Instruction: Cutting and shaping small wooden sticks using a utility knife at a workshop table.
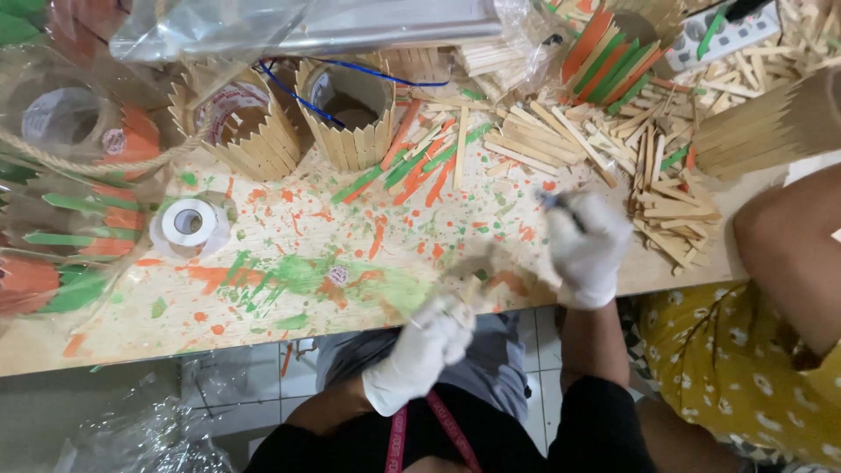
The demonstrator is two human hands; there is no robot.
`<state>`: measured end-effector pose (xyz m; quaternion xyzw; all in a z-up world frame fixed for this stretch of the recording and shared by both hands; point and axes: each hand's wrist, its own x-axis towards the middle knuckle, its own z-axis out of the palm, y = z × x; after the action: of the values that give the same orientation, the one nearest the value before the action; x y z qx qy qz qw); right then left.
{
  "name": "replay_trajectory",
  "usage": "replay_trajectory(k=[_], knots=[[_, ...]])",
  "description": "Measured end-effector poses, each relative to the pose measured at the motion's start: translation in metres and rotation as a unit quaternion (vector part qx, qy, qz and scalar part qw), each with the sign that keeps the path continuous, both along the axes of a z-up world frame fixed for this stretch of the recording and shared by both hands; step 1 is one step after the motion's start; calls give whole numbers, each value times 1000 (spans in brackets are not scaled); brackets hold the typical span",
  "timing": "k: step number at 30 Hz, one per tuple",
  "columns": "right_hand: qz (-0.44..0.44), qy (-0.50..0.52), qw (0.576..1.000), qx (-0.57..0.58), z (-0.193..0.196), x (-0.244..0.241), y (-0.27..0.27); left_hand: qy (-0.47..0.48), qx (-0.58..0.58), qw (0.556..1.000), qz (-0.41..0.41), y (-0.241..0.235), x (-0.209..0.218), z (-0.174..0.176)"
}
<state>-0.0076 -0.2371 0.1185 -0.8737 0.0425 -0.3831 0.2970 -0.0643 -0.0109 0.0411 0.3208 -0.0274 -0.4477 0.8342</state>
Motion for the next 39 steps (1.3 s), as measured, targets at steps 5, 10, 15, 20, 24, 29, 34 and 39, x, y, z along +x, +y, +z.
replay_trajectory(k=[5, 10, 15, 20, 24, 29, 34, 39], knots=[[181, 115, 975, 59, -16, -32, 30, -13, -1, 977, 215, 3, 31, -6], [207, 127, 966, 85, -3, -24, 42, 29, -2, 977, 211, 3, 36, 18], [197, 102, 973, 58, 5, -24, 49, 23, 18, 979, 203, 5, 35, 29], [212, 99, 972, 17, -10, -26, 33, -15, -74, 992, 100, 3, 33, 7], [224, 96, 970, 21, -10, -27, 35, -22, -58, 995, 75, 5, 32, 18], [199, 70, 977, 31, -2, -27, 43, 29, -78, 995, 50, 8, 31, 23], [199, 50, 977, -50, 3, -29, 55, 26, -85, 994, 69, 14, 11, 24], [207, 27, 972, -109, 14, -34, 61, 49, -85, 992, 75, 18, -13, 34]])
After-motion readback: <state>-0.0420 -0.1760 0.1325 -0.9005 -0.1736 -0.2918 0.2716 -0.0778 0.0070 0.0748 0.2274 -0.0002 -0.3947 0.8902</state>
